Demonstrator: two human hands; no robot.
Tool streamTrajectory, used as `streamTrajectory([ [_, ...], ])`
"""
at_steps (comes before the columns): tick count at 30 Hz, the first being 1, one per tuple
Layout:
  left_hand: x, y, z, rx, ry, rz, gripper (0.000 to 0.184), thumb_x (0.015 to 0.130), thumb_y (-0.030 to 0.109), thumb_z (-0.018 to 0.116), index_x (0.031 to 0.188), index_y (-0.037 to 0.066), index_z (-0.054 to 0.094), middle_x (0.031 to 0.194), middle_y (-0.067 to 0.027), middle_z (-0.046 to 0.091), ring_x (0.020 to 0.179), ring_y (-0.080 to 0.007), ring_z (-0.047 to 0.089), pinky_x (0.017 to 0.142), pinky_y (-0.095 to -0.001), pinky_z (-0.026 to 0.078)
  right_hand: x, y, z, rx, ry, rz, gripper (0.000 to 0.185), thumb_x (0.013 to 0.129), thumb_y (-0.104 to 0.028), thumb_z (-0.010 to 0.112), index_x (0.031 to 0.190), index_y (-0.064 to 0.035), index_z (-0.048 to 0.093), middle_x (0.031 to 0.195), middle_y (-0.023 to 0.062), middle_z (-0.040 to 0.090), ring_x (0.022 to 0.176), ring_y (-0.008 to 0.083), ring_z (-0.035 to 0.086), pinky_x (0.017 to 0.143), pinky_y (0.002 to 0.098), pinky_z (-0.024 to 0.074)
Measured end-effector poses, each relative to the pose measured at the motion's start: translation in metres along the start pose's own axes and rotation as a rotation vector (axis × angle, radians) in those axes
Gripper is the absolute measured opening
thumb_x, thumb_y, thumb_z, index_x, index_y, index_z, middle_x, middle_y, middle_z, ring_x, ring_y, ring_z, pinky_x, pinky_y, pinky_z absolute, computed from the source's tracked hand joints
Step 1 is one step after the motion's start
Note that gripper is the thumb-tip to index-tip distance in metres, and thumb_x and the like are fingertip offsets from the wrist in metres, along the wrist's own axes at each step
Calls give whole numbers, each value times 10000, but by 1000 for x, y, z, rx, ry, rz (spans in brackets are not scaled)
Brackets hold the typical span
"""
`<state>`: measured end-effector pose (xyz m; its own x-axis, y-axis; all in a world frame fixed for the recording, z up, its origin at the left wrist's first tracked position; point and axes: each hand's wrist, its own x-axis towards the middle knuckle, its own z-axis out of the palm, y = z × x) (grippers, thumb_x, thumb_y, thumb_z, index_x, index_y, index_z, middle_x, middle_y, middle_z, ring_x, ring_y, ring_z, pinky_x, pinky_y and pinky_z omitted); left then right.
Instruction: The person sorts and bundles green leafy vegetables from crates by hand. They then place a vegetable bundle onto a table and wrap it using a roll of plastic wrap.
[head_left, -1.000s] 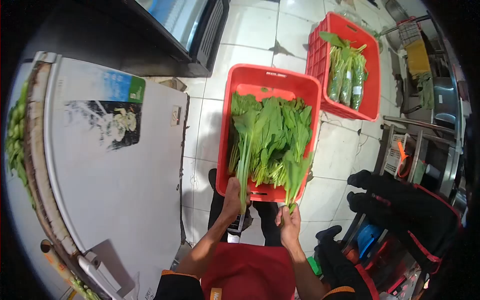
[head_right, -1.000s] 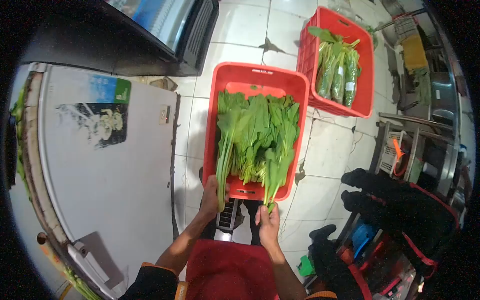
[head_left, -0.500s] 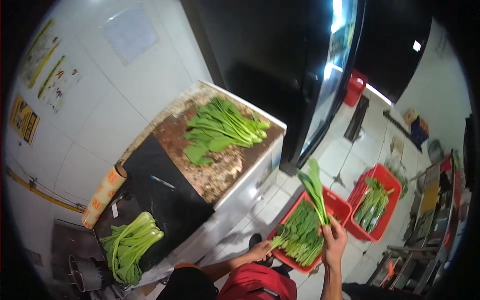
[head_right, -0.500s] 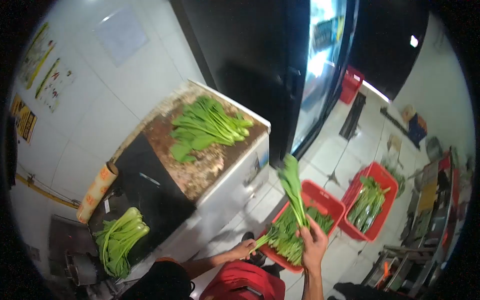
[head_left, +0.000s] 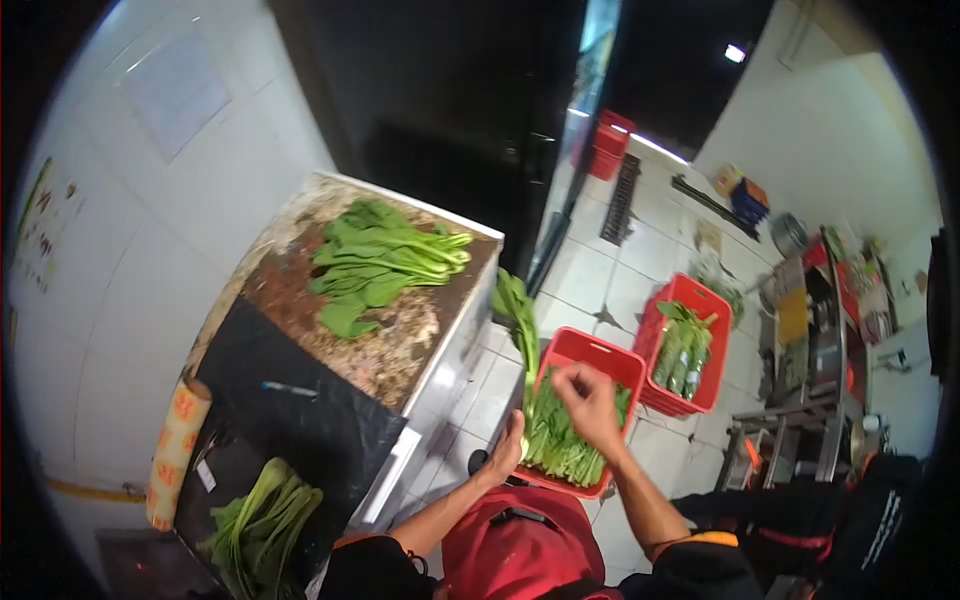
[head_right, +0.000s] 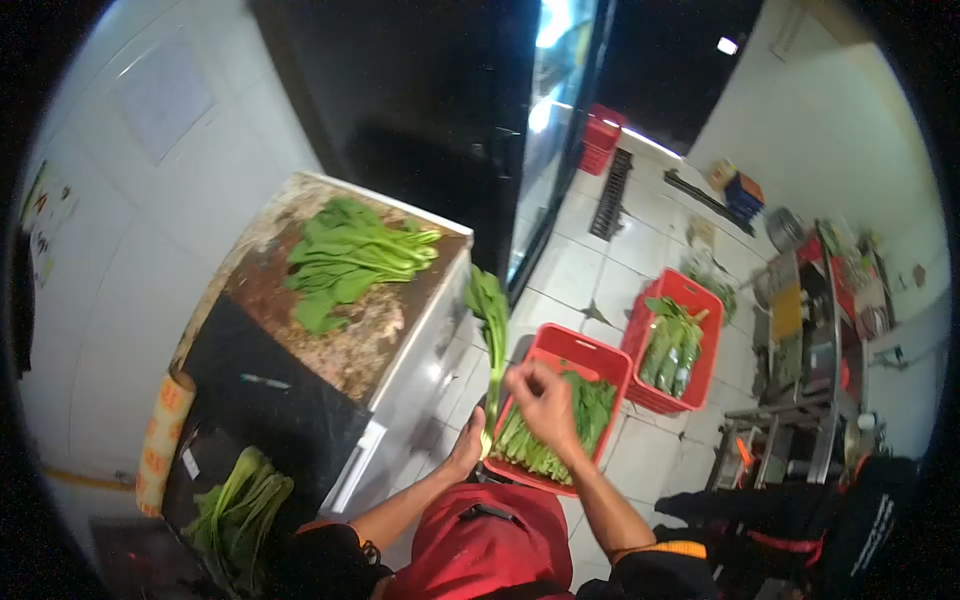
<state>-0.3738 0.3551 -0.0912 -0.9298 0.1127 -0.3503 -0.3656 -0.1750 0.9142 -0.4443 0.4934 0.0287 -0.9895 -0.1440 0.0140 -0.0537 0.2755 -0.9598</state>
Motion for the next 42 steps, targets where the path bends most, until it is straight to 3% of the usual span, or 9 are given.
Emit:
streamTrajectory([
  [4,11,20,40,84,-105,366,567,1029,371,222,1470,14,199,1504,-158,247,1378,-238,256,1117,-322,210,-59,15,0,-270,80,18,202,846,-111,663,1003,11,627,970,134,646,763,155,636,695,309,514],
  [10,30,24,95,-49,-163,415,474,1020,290,357,1408,24,310,1180,-82,490,1071,-141,488,953,-300,400,-77,39,-49,220,386,186,427,851,-73,665,1243,27,532,998,80,649,813,110,607,712,231,495],
  [14,45,74,140,-704,-358,-237,547,951,458,485,1294,45,374,1126,-122,561,982,-248,593,828,-369,492,-107,34,-81,240,439,268,298,878,-72,623,1163,13,603,933,25,619,780,63,569,672,208,471],
  [18,65,70,176,-656,-281,-251,518,938,467,500,1174,6,493,1070,-129,601,986,-283,615,821,-388,503,-133,51,-85,-30,853,67,244,901,-79,581,1119,26,614,892,68,625,745,93,601,681,216,473],
  [21,73,46,187,-691,-206,-282,361,975,405,459,1055,54,483,698,18,429,576,-107,418,566,-266,412,-155,31,-104,373,951,135,234,905,-72,575,1098,59,598,903,89,632,765,125,629,693,229,485],
  [28,117,5,186,-801,-29,-417,297,1008,345,400,961,63,482,589,44,294,465,-77,295,433,-240,298,-186,-17,-180,-454,517,-859,252,801,-21,625,1053,-27,613,976,112,656,908,271,662,841,378,548],
  [32,91,30,178,-720,-87,-353,310,1002,383,398,971,87,486,617,30,318,499,-96,332,468,-250,326,-104,32,-309,-922,674,-824,322,753,-66,668,1070,-75,609,1032,102,648,976,269,633,853,382,529],
  [35,60,54,185,-756,-75,-197,311,988,407,422,978,103,487,671,11,362,584,-116,385,552,-268,367,-63,47,-364,-880,917,-354,295,784,-106,689,1055,-6,633,1021,179,642,882,328,641,812,394,526],
  [42,14,108,183,-681,-96,195,367,982,398,443,1184,93,422,932,-36,560,902,-157,531,870,-339,411,-94,34,-217,206,-138,40,765,748,-97,777,1403,-103,382,1345,127,467,1116,225,557,868,314,490],
])
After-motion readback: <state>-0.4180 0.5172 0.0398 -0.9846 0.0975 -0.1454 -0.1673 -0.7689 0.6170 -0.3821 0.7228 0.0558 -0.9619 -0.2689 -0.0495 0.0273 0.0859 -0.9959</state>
